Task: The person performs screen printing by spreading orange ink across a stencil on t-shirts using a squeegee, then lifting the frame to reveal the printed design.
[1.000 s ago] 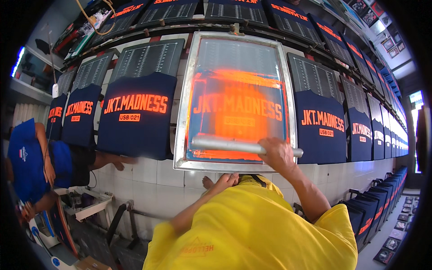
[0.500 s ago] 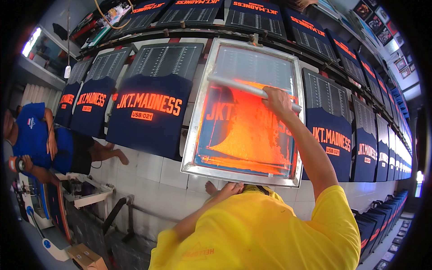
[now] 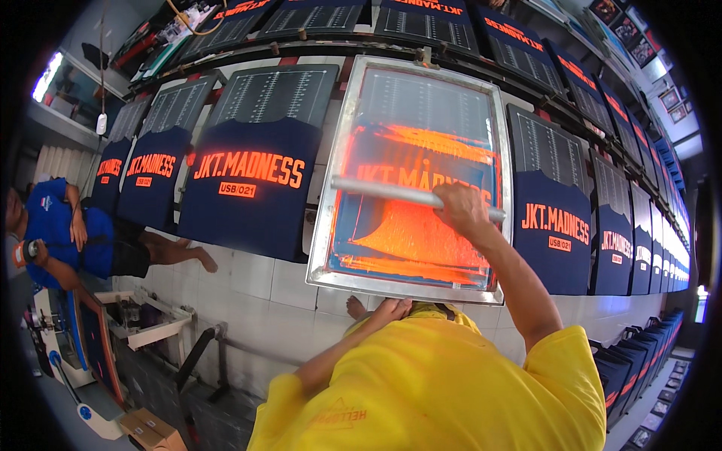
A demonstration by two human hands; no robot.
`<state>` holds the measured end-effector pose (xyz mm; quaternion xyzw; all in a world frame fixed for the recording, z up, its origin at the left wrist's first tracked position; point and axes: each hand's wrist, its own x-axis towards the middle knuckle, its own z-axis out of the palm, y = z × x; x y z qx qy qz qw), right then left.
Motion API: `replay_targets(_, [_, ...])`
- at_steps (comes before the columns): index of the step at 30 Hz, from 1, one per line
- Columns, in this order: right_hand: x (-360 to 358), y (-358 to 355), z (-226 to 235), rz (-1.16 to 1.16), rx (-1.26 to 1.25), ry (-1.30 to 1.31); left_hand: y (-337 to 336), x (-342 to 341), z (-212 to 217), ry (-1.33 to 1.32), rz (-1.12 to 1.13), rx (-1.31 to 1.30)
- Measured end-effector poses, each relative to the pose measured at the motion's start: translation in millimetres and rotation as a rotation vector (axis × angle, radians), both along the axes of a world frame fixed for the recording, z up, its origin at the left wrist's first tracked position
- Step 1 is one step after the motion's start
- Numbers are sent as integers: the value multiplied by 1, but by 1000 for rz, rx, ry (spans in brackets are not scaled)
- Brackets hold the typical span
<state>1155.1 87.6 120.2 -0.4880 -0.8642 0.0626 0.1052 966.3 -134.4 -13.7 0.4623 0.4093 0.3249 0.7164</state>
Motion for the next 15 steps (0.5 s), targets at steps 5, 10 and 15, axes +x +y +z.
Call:
replay_targets(5, [-8, -68, 10, 23, -20, -18, -1, -2, -22, -25, -52, -17])
replay_targets(10, [-8, -117, 8, 82, 63, -18, 4, -6, -14, 23, -130, -90])
replay_targets(15, [0, -116, 8, 0, 32, 27, 8, -10, -18, 36, -188, -191])
